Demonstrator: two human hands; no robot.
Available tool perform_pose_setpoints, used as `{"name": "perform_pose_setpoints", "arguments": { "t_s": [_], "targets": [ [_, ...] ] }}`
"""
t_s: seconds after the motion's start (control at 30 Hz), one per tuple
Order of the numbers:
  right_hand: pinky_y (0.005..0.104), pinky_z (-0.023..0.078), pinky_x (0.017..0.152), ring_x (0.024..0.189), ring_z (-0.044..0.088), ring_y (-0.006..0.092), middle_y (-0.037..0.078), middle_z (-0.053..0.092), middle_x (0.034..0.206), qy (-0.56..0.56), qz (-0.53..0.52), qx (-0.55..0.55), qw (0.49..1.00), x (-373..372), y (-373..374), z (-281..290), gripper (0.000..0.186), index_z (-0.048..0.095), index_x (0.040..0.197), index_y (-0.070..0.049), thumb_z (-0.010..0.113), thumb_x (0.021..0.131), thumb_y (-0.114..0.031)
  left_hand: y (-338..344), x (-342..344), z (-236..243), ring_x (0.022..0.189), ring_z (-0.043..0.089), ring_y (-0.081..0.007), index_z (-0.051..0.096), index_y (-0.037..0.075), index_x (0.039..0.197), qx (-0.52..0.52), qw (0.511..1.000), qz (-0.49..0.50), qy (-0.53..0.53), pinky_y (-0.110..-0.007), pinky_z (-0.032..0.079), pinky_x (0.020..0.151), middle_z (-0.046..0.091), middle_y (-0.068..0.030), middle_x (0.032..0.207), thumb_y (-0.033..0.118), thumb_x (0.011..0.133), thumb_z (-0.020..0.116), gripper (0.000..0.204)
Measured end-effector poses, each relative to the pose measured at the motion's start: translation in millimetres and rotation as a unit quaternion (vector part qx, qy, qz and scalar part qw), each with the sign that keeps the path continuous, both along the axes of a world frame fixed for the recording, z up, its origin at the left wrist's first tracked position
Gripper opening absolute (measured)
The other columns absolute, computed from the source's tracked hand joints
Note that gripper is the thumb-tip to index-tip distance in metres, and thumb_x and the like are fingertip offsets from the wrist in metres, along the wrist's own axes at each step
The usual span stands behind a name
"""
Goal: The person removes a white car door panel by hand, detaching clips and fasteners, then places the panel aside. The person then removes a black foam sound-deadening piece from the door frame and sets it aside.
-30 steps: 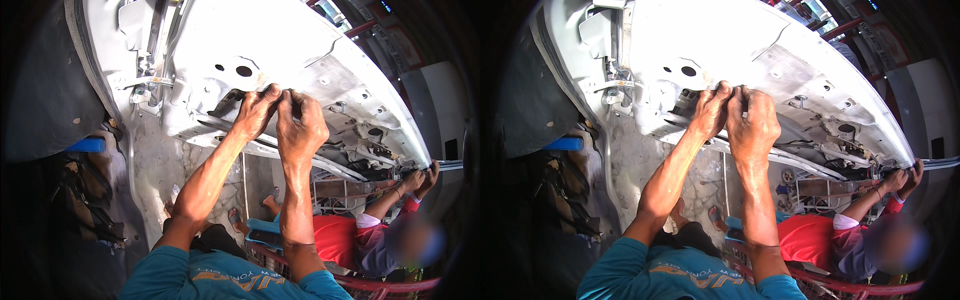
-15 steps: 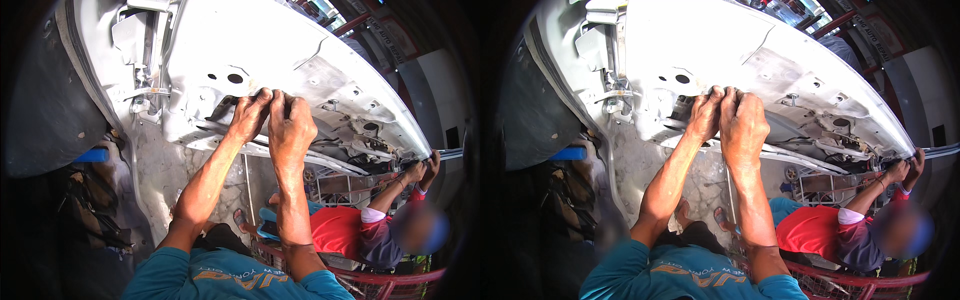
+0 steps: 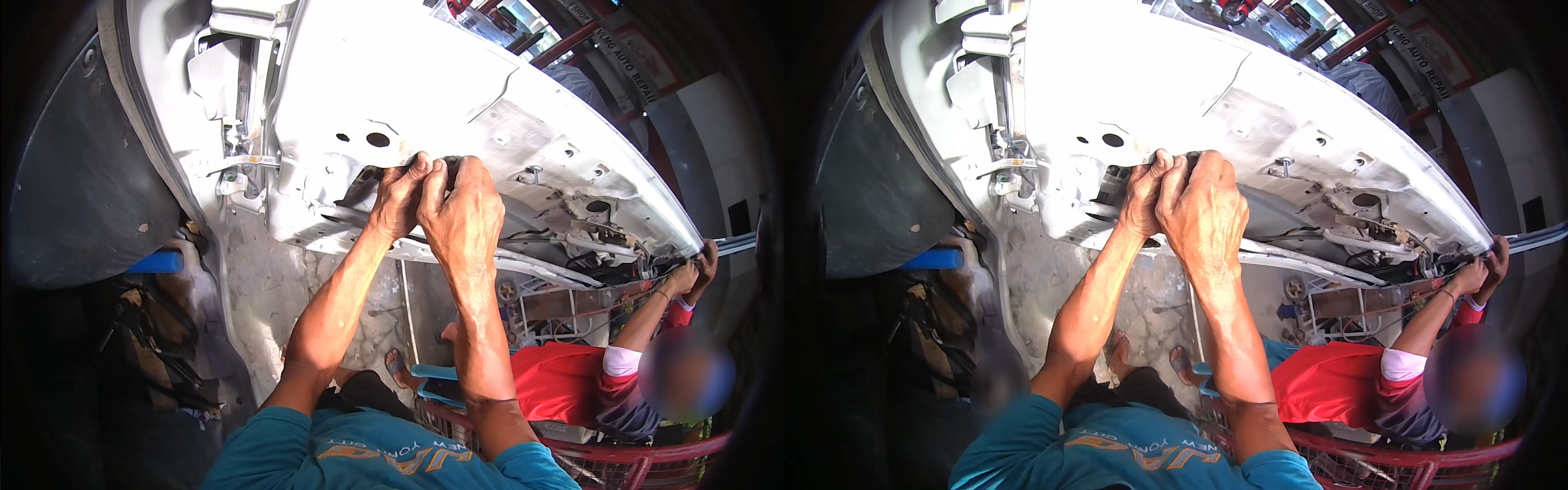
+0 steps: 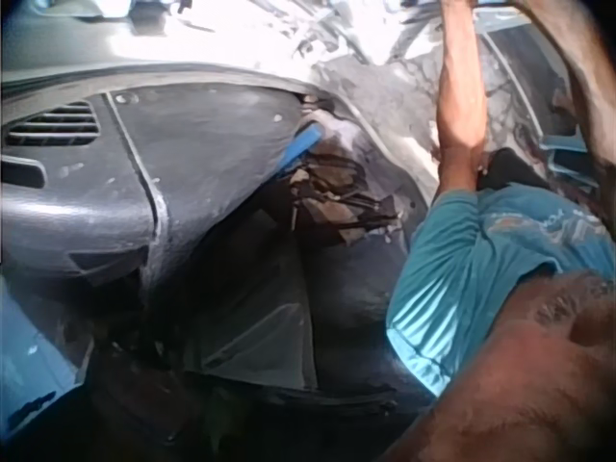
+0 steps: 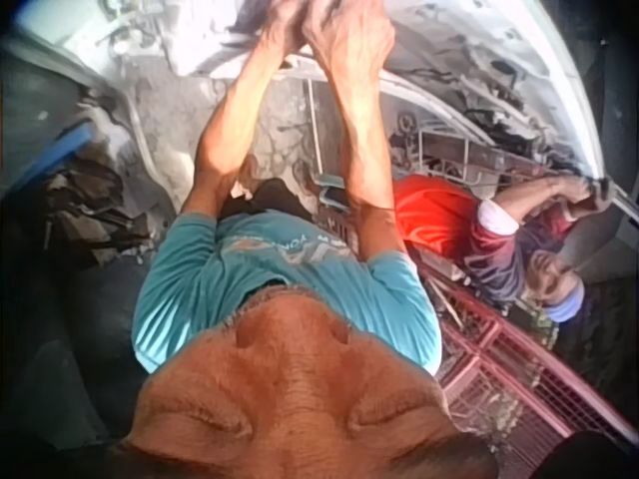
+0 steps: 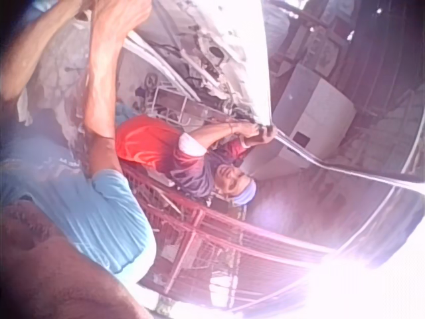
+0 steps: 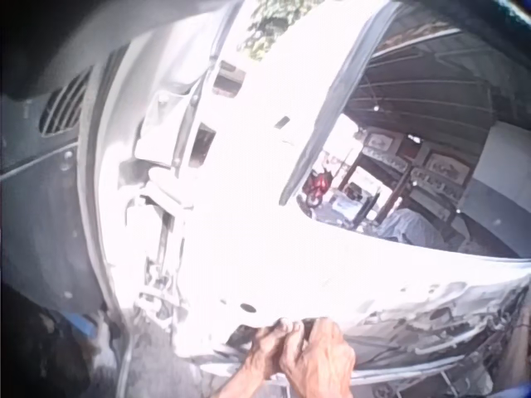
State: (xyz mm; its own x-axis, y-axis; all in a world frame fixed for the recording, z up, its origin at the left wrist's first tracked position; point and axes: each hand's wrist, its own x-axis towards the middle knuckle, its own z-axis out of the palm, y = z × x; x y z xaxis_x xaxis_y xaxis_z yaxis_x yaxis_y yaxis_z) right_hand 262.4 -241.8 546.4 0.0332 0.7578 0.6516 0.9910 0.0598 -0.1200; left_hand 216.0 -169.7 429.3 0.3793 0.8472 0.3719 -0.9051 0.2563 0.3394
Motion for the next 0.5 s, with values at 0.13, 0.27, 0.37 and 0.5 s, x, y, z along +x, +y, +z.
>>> {"name": "perform_pose_setpoints", "arguments": {
  "t_s": [0.13, 0.27, 0.37, 0.5],
  "targets": [
    [0.0495, 0.052, 0.060, 0.065, 0.067, 0.0437, 0.027, 0.065, 0.074, -0.004, -0.067, -0.061, 0.996, 4, 4, 4, 0.034, 0.060, 0.078, 0.004, 0.059, 0.099, -0.023, -8, 11, 14, 0.097, 0.057, -0.0123, 0.063, 0.010, 0.111, -0.074, 0.995, 0.024, -0.062, -0.032, 0.047, 0.089, 0.060, 0.0040, 0.100, 0.033, 0.096, 0.073, 0.029],
    [0.0496, 0.052, 0.059, 0.064, 0.067, 0.0441, 0.027, 0.065, 0.073, -0.011, -0.056, -0.076, 0.996, 5, -2, 11, 0.035, 0.062, 0.079, 0.003, 0.058, 0.100, -0.024, -5, 8, 8, 0.102, 0.059, -0.0135, 0.063, 0.011, 0.115, -0.041, 0.997, -0.007, -0.072, -0.033, 0.047, 0.092, 0.061, 0.0030, 0.104, 0.033, 0.095, 0.074, 0.032],
    [0.0499, 0.052, 0.059, 0.063, 0.067, 0.0446, 0.027, 0.065, 0.070, -0.016, -0.004, 0.000, 1.000, 8, -4, 7, 0.036, 0.063, 0.080, 0.003, 0.058, 0.100, -0.026, -1, 8, 2, 0.104, 0.060, -0.0141, 0.063, 0.011, 0.116, -0.037, 0.996, -0.025, -0.080, -0.033, 0.048, 0.093, 0.062, 0.0024, 0.107, 0.033, 0.095, 0.074, 0.032],
    [0.0485, 0.053, 0.060, 0.065, 0.067, 0.0444, 0.026, 0.066, 0.072, -0.011, -0.042, -0.034, 0.998, 4, 4, 6, 0.033, 0.063, 0.081, 0.003, 0.063, 0.098, -0.025, -4, 12, 7, 0.106, 0.060, -0.0145, 0.063, 0.011, 0.117, -0.055, 0.996, 0.013, -0.067, -0.034, 0.048, 0.094, 0.064, 0.0017, 0.109, 0.033, 0.095, 0.074, 0.033]
  ]
}}
